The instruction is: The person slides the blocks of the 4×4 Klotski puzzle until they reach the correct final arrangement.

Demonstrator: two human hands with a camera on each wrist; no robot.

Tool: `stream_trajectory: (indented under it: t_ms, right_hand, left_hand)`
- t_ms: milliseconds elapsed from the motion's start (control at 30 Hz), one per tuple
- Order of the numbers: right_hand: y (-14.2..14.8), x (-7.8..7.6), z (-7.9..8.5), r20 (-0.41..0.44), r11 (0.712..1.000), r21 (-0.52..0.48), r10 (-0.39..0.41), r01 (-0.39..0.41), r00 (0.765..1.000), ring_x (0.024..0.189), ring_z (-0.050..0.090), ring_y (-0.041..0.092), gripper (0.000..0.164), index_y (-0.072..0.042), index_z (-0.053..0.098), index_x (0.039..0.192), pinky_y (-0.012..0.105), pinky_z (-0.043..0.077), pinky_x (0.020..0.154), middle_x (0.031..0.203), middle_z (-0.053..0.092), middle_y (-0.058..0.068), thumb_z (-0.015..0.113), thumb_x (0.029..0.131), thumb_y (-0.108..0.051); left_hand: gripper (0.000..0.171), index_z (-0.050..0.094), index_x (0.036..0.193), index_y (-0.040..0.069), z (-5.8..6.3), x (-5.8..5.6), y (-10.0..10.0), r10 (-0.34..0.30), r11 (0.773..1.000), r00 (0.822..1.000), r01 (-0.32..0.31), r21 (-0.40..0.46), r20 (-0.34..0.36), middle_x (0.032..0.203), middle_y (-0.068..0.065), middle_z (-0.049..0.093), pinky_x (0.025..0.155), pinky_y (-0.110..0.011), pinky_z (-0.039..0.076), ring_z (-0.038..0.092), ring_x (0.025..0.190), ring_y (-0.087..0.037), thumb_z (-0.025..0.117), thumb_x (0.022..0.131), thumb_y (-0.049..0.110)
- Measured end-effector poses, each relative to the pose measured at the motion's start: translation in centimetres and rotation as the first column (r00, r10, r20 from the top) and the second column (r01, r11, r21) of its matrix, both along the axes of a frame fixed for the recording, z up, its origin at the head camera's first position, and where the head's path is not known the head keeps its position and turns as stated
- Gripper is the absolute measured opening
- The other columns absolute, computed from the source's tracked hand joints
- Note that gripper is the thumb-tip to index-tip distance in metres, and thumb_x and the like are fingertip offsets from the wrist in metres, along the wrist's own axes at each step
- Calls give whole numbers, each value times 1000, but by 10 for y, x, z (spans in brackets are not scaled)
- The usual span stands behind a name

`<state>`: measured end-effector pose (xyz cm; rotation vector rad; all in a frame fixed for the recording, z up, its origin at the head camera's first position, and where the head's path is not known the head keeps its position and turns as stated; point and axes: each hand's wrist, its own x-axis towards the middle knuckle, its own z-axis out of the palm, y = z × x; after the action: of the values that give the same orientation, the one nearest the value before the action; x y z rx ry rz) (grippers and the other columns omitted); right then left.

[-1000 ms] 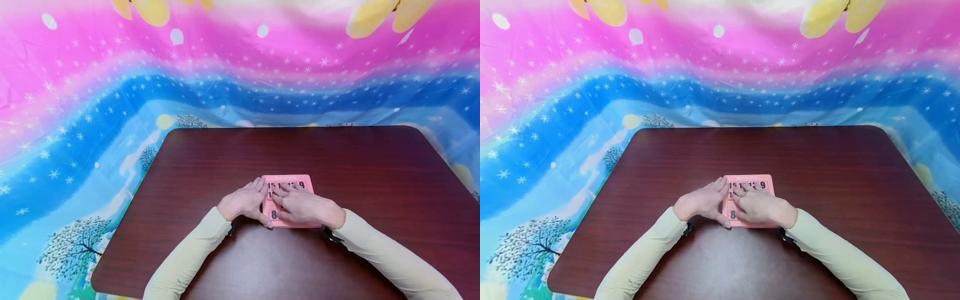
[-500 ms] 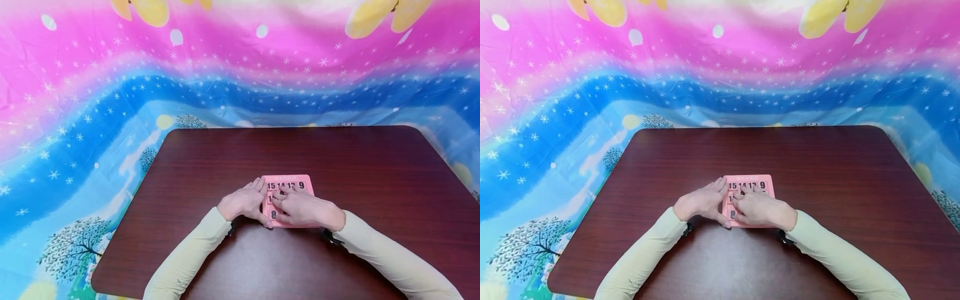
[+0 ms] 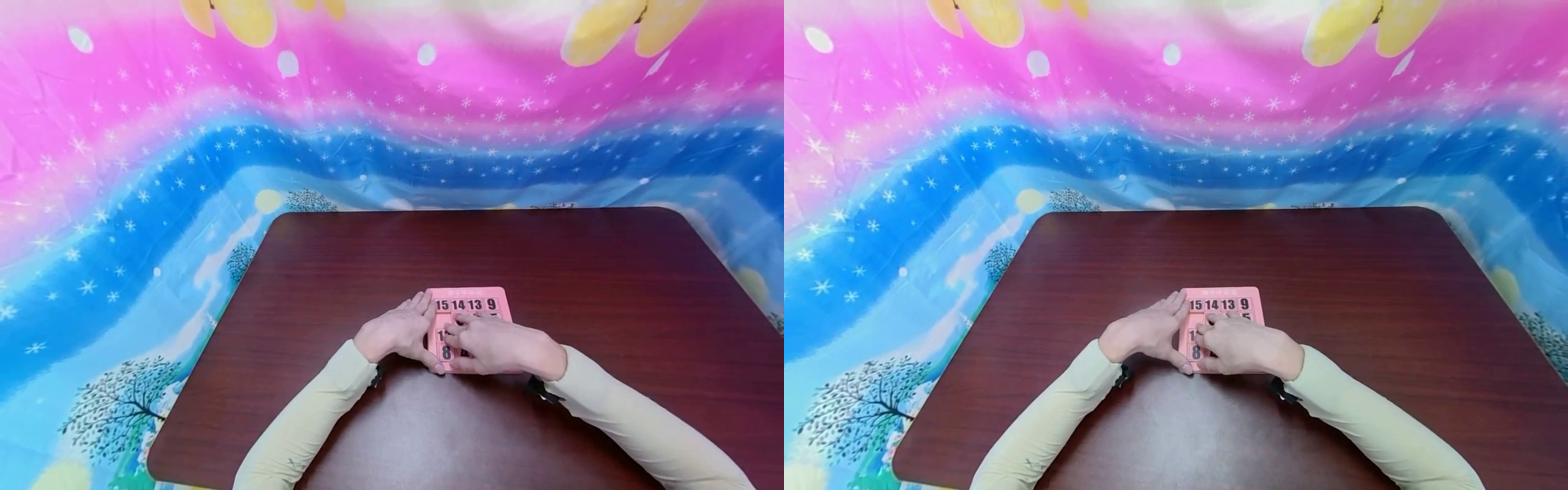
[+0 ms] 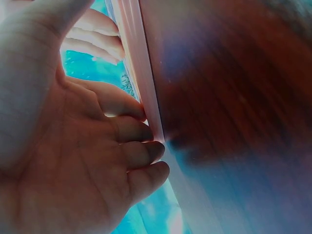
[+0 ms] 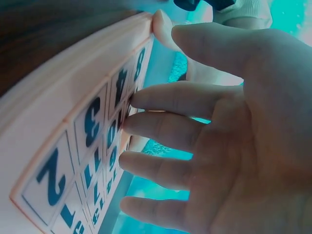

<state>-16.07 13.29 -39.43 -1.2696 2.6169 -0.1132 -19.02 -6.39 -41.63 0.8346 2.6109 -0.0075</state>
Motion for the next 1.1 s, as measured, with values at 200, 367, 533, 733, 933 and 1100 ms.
stream_trajectory:
  t_ms: [200,367,533,733,933,1100]
  right_hand:
    - [5,-21,0,76,996,22,-87,85,993,141,39,41,53,-8,52,142,62,35,112,149,49,14,57,97,-37]
    - [7,-37,-6,84,986,52,-161,157,983,143,35,44,56,-8,50,144,63,31,115,152,44,16,58,97,-38]
    - [6,-44,-9,64,983,66,-176,172,982,144,34,44,59,-6,48,145,64,29,115,154,41,16,56,97,-40]
    - [4,-47,-11,90,984,59,-175,171,980,145,31,44,57,-7,47,146,65,27,116,155,39,16,53,99,-39]
    - [4,-45,-12,95,981,68,-189,183,977,147,27,43,59,-9,45,147,67,25,115,157,36,14,55,98,-39]
    - [4,-44,-13,92,981,68,-188,182,978,147,26,43,59,-9,45,147,68,25,115,158,35,13,56,98,-39]
  left_hand:
    - [131,12,157,1,0,-1,2,8,1000,1000,-7,-3,9,165,-18,3,127,-35,14,8,154,-28,71,68,75]
    - [130,10,157,3,1,0,2,9,1000,999,-9,-6,30,166,-17,0,127,-35,14,6,154,-26,70,68,76]
    - [131,11,157,3,1,0,3,6,1000,1000,-6,-8,25,166,-17,1,127,-35,15,6,154,-27,70,68,77]
    - [130,12,157,3,1,0,2,13,1000,1000,-13,-12,17,166,-17,2,127,-35,15,6,154,-26,70,67,77]
    - [131,13,157,2,0,0,1,8,1000,1000,-8,-6,2,165,-18,4,127,-35,15,8,154,-27,71,67,77]
    - [131,12,157,1,-1,0,-1,8,1000,1000,-8,5,1,165,-19,4,127,-36,16,9,154,-28,71,67,76]
